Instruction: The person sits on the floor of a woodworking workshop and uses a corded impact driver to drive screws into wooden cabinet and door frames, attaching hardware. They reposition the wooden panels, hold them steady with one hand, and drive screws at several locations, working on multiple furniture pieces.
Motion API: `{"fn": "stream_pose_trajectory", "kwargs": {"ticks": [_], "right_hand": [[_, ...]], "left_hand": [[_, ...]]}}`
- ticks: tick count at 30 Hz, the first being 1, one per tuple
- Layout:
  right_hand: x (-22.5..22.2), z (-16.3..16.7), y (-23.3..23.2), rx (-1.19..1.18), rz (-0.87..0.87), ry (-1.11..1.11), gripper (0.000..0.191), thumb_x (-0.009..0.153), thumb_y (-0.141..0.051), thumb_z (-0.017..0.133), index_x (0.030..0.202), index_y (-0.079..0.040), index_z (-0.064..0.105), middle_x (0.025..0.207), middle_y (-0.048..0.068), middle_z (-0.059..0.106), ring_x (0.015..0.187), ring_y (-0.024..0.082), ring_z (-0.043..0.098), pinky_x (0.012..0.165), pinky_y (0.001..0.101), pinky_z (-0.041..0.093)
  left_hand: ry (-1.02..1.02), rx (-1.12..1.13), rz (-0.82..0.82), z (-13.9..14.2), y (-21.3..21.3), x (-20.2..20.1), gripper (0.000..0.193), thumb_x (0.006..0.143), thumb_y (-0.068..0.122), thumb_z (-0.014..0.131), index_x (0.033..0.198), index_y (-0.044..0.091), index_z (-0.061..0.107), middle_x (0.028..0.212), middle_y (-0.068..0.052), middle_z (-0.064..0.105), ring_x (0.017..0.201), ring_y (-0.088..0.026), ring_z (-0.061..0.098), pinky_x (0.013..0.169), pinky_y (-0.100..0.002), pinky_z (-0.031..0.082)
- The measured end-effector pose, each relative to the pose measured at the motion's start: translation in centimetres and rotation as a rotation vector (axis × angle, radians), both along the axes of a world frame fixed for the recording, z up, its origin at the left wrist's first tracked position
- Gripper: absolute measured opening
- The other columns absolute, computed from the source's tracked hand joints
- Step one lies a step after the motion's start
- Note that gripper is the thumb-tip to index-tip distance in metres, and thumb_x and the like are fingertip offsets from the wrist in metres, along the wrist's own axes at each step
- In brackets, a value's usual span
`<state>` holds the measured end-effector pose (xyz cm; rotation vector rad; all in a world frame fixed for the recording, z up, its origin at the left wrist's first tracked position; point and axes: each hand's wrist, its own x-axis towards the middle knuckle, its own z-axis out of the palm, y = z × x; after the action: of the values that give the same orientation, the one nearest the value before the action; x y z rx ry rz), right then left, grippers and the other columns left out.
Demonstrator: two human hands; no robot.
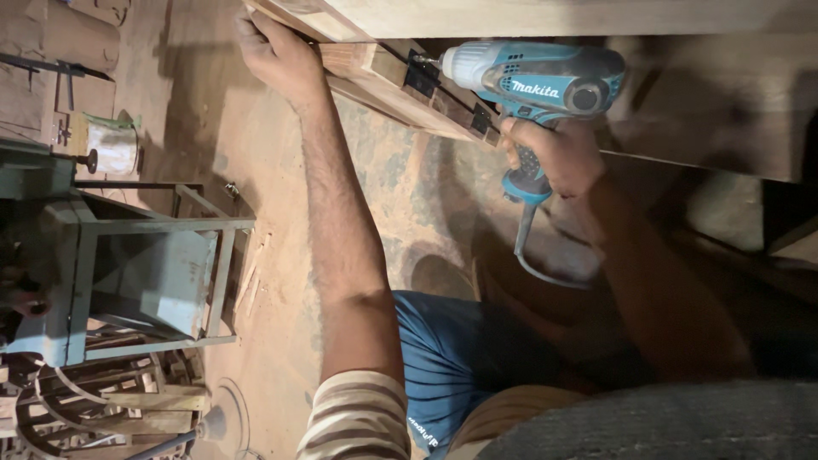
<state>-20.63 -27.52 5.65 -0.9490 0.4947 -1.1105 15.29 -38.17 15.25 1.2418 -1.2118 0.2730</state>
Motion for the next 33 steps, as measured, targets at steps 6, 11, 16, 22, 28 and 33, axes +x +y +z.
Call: {"fn": "stream_pose_trajectory", "kwargs": {"ticks": [6,11,16,22,28,33], "right_hand": [[0.1,0.1,0.2,-0.012,0.004,0.019,0.017,0.095,-0.011,0.066,0.110,-0.002,0.065,0.082,0.007,0.067,0.066,0.015,0.065,0.062,0.0320,0.056],[0.1,0.3,0.2,-0.015,0.002,0.031,0.017,0.095,-0.011,0.066,0.109,-0.003,0.065,0.082,0.007,0.067,0.066,0.015,0.065,0.062,0.0320,0.056],[0.2,0.5,0.0,-0.012,0.003,0.043,0.017,0.095,-0.012,0.067,0.109,-0.003,0.065,0.082,0.007,0.067,0.066,0.015,0.064,0.062,0.0320,0.056],[0.3,0.5,0.0,-0.014,-0.001,0.054,0.017,0.095,-0.012,0.067,0.108,-0.003,0.065,0.082,0.006,0.067,0.066,0.015,0.064,0.062,0.0321,0.056],[0.3,0.5,0.3,-0.010,-0.002,0.064,0.017,0.094,-0.013,0.067,0.108,-0.003,0.065,0.082,0.006,0.067,0.066,0.015,0.064,0.063,0.0321,0.056],[0.3,0.6,0.2,-0.008,-0.002,0.072,0.016,0.094,-0.013,0.068,0.107,-0.004,0.065,0.082,0.006,0.067,0.066,0.015,0.064,0.063,0.0321,0.056]], "left_hand": [[-0.007,0.013,0.034,-0.1,0.0,0.2,0.030,0.109,0.018,0.048,0.089,-0.003,0.056,0.076,-0.006,0.056,0.072,-0.014,0.052,0.067,-0.034,0.048],[-0.045,0.042,0.113,-0.2,-0.1,0.5,0.030,0.108,0.020,0.049,0.090,-0.002,0.057,0.075,-0.008,0.061,0.071,-0.016,0.055,0.069,-0.036,0.051],[-0.046,0.012,0.087,-0.3,-0.2,0.6,0.030,0.107,0.020,0.049,0.091,-0.003,0.058,0.076,-0.009,0.064,0.072,-0.018,0.058,0.070,-0.037,0.052],[-0.052,0.014,0.045,0.2,0.1,0.3,0.030,0.107,0.020,0.047,0.091,-0.003,0.058,0.076,-0.010,0.065,0.072,-0.017,0.060,0.070,-0.037,0.052],[-0.035,0.032,0.003,0.4,0.5,-0.4,0.028,0.107,0.020,0.047,0.094,-0.002,0.059,0.077,-0.008,0.066,0.073,-0.016,0.059,0.069,-0.035,0.052],[-0.052,0.047,-0.003,0.6,0.7,-0.5,0.029,0.110,0.018,0.048,0.090,-0.001,0.057,0.076,-0.008,0.062,0.073,-0.016,0.057,0.070,-0.035,0.051]]}}
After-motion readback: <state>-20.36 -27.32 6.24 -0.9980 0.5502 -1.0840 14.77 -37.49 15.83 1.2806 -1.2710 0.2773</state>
